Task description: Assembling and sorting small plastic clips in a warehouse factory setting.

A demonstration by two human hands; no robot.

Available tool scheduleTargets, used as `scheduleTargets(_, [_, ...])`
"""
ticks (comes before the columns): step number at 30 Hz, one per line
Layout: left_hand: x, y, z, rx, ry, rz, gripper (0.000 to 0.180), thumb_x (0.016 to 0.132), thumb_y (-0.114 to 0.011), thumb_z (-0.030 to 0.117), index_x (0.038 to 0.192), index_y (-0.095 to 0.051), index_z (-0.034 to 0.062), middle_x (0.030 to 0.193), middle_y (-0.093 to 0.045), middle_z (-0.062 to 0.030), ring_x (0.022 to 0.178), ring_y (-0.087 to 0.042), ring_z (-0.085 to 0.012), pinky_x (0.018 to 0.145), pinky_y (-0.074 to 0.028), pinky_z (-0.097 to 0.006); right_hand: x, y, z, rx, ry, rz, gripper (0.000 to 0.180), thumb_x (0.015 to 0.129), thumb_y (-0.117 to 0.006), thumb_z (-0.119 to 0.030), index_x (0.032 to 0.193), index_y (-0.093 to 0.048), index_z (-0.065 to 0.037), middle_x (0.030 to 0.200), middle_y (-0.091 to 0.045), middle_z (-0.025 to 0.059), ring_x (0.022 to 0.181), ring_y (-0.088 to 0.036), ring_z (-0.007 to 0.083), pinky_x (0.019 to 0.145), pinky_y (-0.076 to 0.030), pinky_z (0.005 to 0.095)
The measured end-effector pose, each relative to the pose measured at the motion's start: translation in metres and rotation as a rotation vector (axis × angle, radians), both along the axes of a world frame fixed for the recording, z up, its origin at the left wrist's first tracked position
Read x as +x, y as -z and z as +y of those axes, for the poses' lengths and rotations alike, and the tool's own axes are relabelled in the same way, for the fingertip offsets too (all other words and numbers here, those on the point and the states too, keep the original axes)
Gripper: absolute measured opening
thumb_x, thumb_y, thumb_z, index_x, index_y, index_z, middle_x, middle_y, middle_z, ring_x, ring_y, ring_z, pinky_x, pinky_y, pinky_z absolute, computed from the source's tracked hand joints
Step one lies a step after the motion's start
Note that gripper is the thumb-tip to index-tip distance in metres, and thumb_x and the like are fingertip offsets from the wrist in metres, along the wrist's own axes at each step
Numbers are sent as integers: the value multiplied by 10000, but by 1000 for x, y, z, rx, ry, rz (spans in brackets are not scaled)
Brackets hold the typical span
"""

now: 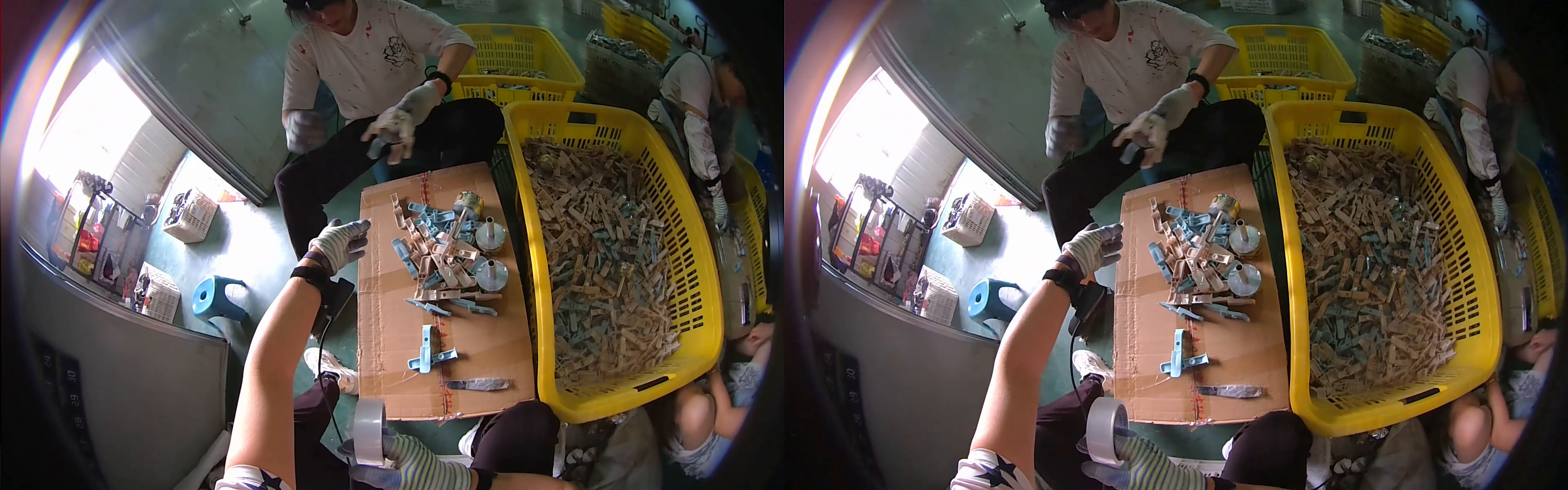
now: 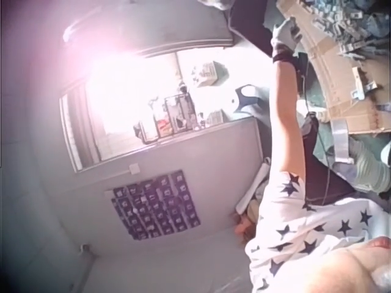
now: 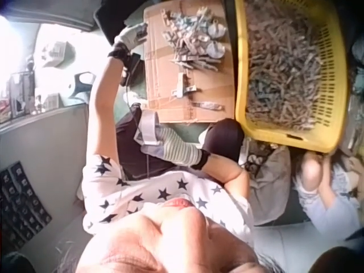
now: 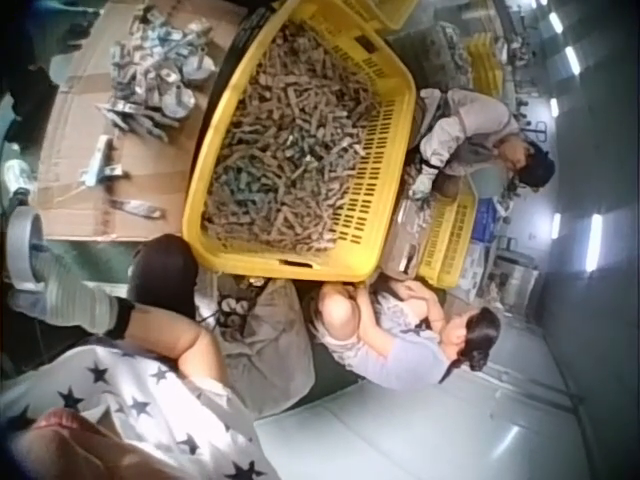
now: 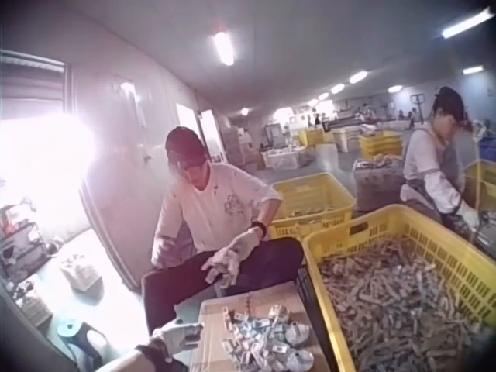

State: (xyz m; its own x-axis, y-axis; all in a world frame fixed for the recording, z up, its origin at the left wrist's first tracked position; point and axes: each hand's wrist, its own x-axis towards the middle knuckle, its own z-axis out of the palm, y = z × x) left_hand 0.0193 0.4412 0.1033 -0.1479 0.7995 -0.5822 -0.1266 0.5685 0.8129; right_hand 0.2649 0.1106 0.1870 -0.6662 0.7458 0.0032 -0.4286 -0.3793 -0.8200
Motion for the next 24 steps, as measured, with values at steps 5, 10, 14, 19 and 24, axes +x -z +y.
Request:
scheduleTargets(5, [6,-7,12,-64,95,130,840,715,-824,258,1369,-302,180,1261,-509,-74,1182,-478,-265,987,-380,-496,-2,6,4,-141,50,37,284,822,-698,-83,1082,-584,-81,968,-595,-13,938,-564,107,821,-464,280])
scheduleTargets(10, [-1,-9,15,-102,138,135,1096,670,-849,318,1485,-127,196,1508,-265,-116,1405,-209,-316,1087,-239,-532,-6,14,-3,-377,37,74,326,834,-697,-97,1139,-587,-71,1020,-621,12,974,-580,118,851,-476,286])
scheduleTargets(14, [-11,-7,9,-93,75,167,977,707,-813,365,1465,-220,198,1516,-242,-129,1414,-186,-326,1090,-234,-538,-5,14,1,-177,43,-68,334,835,-700,-102,1147,-588,-57,1045,-632,24,982,-592,129,868,-482,298])
scheduleTargets(19, [6,-8,11,-96,207,216,624,838,-667,425,1379,-428,226,1514,-247,-123,1414,-178,-347,1092,-233,-546,-4,15,-3,-183,78,-98,347,830,-704,-96,1153,-583,-55,1047,-633,28,983,-594,131,876,-478,303])
scheduleTargets(24, [3,-9,14,-115,307,331,563,865,-655,335,1379,-440,257,1474,-304,-114,1380,-259,-347,1064,-294,-552,-6,23,-6,-154,106,-77,364,824,-703,-88,1162,-572,-61,1044,-632,23,982,-595,128,880,-476,306])
